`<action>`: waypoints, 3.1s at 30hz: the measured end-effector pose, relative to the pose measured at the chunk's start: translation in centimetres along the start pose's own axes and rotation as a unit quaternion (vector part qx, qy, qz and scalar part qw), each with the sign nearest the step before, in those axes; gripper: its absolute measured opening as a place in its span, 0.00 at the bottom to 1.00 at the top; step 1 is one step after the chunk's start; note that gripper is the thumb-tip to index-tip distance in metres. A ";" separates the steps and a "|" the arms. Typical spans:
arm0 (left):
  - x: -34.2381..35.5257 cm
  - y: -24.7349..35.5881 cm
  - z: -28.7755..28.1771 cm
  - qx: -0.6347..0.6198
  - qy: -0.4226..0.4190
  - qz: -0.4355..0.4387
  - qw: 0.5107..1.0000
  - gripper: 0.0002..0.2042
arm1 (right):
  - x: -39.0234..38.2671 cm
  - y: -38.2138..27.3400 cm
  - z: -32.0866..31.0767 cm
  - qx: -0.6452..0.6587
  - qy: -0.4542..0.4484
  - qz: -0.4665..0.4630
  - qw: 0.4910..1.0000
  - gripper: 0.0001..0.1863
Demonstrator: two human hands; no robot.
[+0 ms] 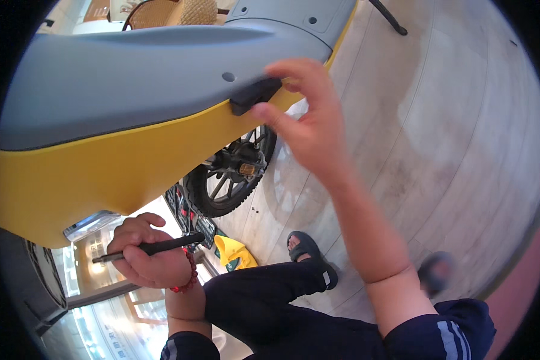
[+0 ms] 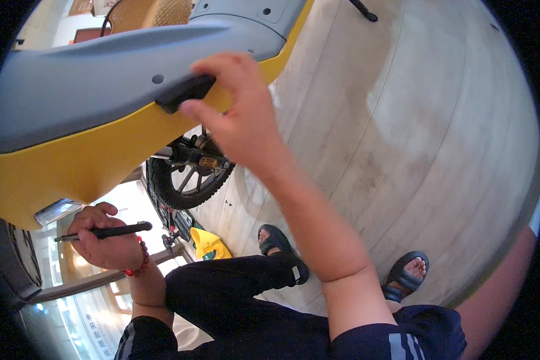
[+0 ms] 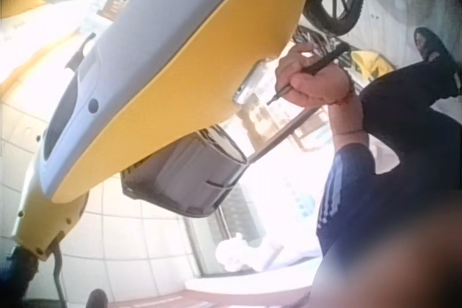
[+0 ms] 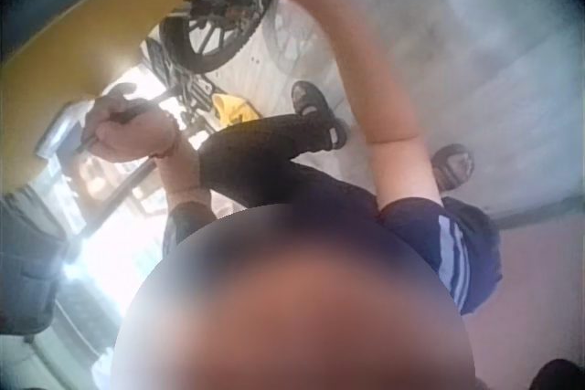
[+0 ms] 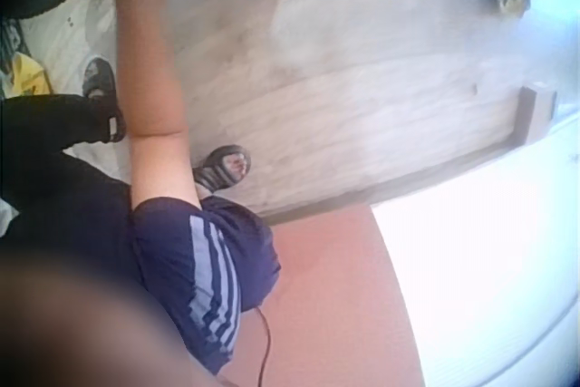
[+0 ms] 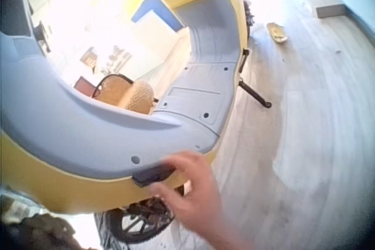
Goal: Repairing a scooter by using a screwdriver to remove and re-install screws on the plastic body panels.
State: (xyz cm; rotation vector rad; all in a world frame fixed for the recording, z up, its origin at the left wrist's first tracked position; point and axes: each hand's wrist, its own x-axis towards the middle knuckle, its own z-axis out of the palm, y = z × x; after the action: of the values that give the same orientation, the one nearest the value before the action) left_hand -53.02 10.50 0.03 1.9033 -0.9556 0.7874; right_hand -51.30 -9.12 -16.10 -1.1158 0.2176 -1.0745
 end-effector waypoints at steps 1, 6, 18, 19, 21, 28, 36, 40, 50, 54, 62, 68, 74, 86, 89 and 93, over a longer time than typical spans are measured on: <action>0.0 0.1 0.1 -0.010 -0.012 0.008 1.000 0.10 | 0.2 0.5 -0.7 0.024 0.006 0.050 0.998 0.16; -0.5 0.7 0.7 0.001 -0.078 -0.039 0.996 0.08 | 1.8 3.3 -3.0 0.097 -0.113 0.138 0.979 0.19; 3.3 3.7 9.5 0.339 -0.385 0.042 0.857 0.19 | 3.7 4.4 -2.9 -0.006 -0.199 0.022 0.980 0.26; 3.2 3.7 10.0 0.355 -0.400 0.035 0.844 0.21 | 3.7 4.4 -2.9 -0.011 -0.193 0.027 0.981 0.27; 3.0 3.7 10.5 0.380 -0.414 0.020 0.827 0.23 | 3.5 4.1 -2.9 0.009 -0.199 0.037 0.979 0.27; 2.2 3.8 9.5 0.345 -0.411 -0.006 0.844 0.25 | 3.1 1.5 -1.7 -0.031 -0.151 0.081 0.985 0.30; -1.5 3.9 5.7 0.192 -0.362 -0.245 0.879 0.12 | 2.2 -1.0 -0.7 -0.031 -0.114 0.047 0.992 0.31; -1.3 3.0 4.4 0.186 -0.320 -0.215 0.904 0.10 | 2.4 -0.7 -0.9 -0.020 -0.143 0.061 0.988 0.29; 3.7 1.6 -5.3 0.079 0.008 -0.026 0.996 0.10 | 3.6 -2.4 -1.4 0.001 -0.190 0.074 0.979 0.25; 6.8 -0.2 -8.8 0.168 0.079 -0.015 0.983 0.09 | 4.3 -2.8 -1.4 0.011 -0.241 0.021 0.970 0.24; 10.1 -6.1 -12.8 0.186 0.046 0.018 0.981 0.14 | 8.4 -6.4 2.4 0.133 -0.306 -0.023 0.942 0.18; 10.5 -9.2 -14.5 0.184 0.127 0.031 0.974 0.16 | 9.8 -8.8 5.3 0.181 -0.346 -0.048 0.919 0.19; 10.0 -10.5 -16.9 0.193 0.108 0.055 0.974 0.19 | 8.3 -8.3 5.9 0.167 -0.335 -0.054 0.926 0.22; 13.8 -6.6 -17.6 0.601 -0.079 0.284 0.743 0.20 | 10.8 -5.8 5.8 0.101 -0.293 0.053 0.949 0.15; 15.3 -7.4 -19.3 0.577 -0.149 0.310 0.741 0.21 | 11.4 -5.2 6.4 0.064 -0.273 0.037 0.959 0.15; 15.3 -10.5 -21.2 0.525 -0.101 0.268 0.801 0.21 | 14.3 -5.8 6.2 0.099 -0.221 -0.021 0.970 0.21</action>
State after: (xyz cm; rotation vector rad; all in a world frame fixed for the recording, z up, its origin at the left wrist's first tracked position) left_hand -39.59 28.06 17.50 2.7139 -1.3837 1.7461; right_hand -43.50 -16.71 -3.55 -1.1495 -0.2621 -0.8371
